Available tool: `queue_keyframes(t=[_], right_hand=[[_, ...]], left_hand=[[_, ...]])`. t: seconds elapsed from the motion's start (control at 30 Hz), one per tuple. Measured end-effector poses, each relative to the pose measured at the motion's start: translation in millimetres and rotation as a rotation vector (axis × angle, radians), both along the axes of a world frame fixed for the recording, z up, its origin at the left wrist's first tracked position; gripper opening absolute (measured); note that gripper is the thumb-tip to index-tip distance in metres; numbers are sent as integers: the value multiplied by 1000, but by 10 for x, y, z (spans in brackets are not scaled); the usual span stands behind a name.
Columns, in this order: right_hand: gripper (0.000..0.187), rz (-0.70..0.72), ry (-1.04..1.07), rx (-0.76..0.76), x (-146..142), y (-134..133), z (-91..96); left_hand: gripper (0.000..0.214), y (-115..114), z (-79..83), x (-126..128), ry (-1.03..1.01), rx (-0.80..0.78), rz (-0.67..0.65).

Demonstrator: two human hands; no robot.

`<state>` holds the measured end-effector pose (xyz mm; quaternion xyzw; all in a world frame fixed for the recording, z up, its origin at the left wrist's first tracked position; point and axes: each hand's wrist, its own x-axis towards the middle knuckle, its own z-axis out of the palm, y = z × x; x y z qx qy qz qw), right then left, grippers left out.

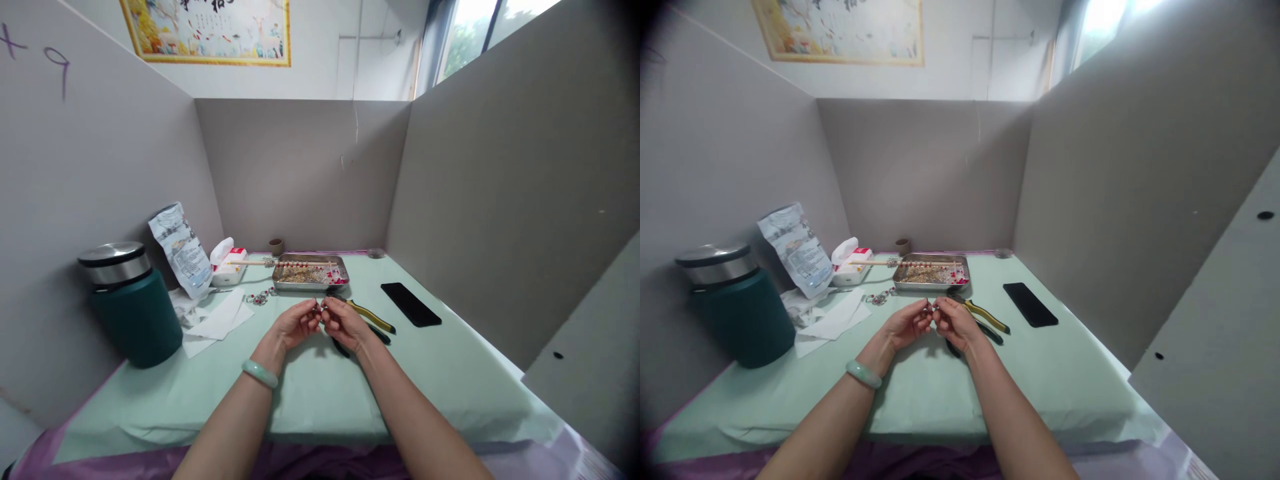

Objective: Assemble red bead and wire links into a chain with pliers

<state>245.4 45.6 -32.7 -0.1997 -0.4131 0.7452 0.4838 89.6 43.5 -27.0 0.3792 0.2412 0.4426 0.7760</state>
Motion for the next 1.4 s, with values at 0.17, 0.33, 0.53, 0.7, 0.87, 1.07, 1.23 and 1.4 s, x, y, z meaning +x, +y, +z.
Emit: queue_keyframes(t=[0.17, 0.33, 0.53, 0.7, 0.87, 1.07, 1.23, 1.4], right_hand=[[28, 15, -5, -20, 39, 9, -10], [28, -20, -23, -20, 41, 15, -8], [28, -23, -67, -26, 44, 18, -8], [28, -13, -102, -22, 30, 15, -8], [31, -29, -160, 22, 0, -18, 14], [35, -213, -326, 119, -48, 0, 6], [22, -552, -526, 253, -64, -60, 25], [16, -816, -1355, 707, 15, -319, 30]], left_hand=[[21, -7, 18, -39, 25, -16, -32], [21, -26, 37, -19, 15, 14, -31], [23, -49, 57, 5, 10, 29, -59], [23, -62, 82, 9, 16, 40, -52], [24, -72, 92, 31, 13, 64, -29], [23, -38, 60, 59, 13, 55, 88], [22, 60, 3, 29, 13, -3, 256], [18, 91, -26, 10, 18, -27, 287]])
